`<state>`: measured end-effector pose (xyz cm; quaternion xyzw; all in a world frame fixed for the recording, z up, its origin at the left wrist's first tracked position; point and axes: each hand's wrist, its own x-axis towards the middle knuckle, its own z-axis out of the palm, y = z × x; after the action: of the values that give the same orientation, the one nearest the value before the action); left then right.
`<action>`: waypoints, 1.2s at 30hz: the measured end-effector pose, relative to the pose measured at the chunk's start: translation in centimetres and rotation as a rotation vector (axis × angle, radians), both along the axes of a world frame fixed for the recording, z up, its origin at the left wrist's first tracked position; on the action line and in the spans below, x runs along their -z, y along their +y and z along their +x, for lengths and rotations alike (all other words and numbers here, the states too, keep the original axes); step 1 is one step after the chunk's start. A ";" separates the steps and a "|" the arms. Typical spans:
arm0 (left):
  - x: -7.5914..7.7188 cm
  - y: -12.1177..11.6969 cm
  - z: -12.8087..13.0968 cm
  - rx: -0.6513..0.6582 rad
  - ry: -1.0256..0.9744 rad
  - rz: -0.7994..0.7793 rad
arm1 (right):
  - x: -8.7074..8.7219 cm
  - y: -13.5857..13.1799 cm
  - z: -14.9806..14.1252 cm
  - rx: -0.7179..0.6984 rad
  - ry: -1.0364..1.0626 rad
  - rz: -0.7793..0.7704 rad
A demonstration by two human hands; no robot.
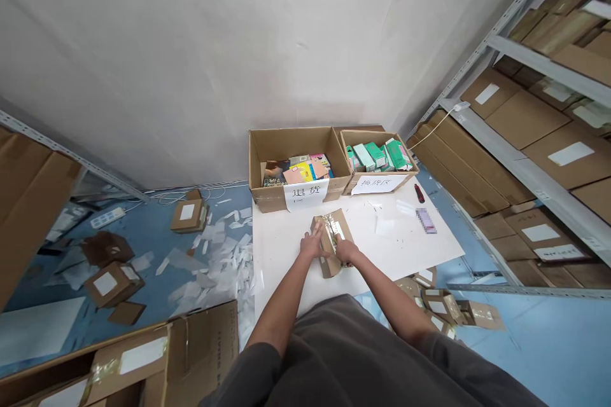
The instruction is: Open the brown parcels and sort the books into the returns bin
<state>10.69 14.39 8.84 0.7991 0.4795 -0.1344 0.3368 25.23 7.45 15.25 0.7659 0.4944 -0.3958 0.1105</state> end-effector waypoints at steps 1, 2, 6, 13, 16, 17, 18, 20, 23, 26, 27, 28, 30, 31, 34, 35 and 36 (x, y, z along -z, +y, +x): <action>0.1 0.0 0.0 -0.003 -0.001 -0.002 | -0.1 -0.7 -0.1 -0.001 -0.004 -0.015; 0.1 0.0 0.0 -0.005 -0.006 -0.005 | -0.2 -1.3 -0.3 0.002 -0.006 -0.030; 0.4 -0.1 -0.1 -0.009 -0.045 -0.019 | -0.4 -4.0 -0.8 0.012 -0.026 -0.050; 0.6 0.0 -0.1 -0.013 -0.063 -0.028 | -0.3 -9.7 -1.8 -0.113 -0.164 -0.058; 0.6 0.0 0.0 -0.008 -0.054 -0.029 | -0.6 -11.7 -2.2 -0.130 -0.159 -0.091; 0.6 0.1 0.0 -0.007 -0.054 -0.028 | -0.8 -12.0 -2.1 -0.134 -0.153 -0.081; 0.6 0.1 0.0 -0.005 -0.055 -0.027 | -1.1 -12.2 -2.0 -0.137 -0.147 -0.076; 0.5 0.0 -0.1 -0.007 -0.058 -0.024 | -1.9 -12.3 -1.1 -0.134 -0.130 -0.079; 0.4 -0.1 -0.2 -0.020 -0.062 -0.015 | -3.0 -12.3 1.6 -0.097 -0.047 -0.105; 0.3 -0.5 -0.3 -0.041 -0.072 0.004 | -3.0 -12.4 5.0 -0.027 -0.002 0.053; 0.2 -0.7 -0.2 -0.052 -0.072 0.011 | -2.6 -12.3 6.0 0.009 -0.027 0.135; 0.2 -0.9 -0.1 -0.066 -0.069 0.018 | -2.0 -12.0 6.7 0.058 -0.065 0.208; 0.3 -1.5 0.1 -0.106 -0.058 0.031 | -0.2 -11.1 7.6 0.185 -0.116 0.282; 0.3 -1.8 0.2 -0.133 -0.053 0.041 | 0.9 -10.4 7.7 0.254 -0.115 0.283; 0.2 -3.1 0.5 -0.229 -0.039 0.071 | 4.2 -8.3 7.6 0.412 -0.064 0.243; 0.2 -3.6 0.7 -0.260 -0.025 0.078 | 5.0 -7.7 7.6 0.448 -0.047 0.238; 0.1 -4.2 0.9 -0.289 -0.007 0.086 | 5.8 -7.1 7.8 0.477 -0.036 0.241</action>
<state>11.56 10.23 8.75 0.7358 0.5938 -0.0612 0.3198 32.99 0.32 9.46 0.8754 0.3414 -0.3353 -0.0690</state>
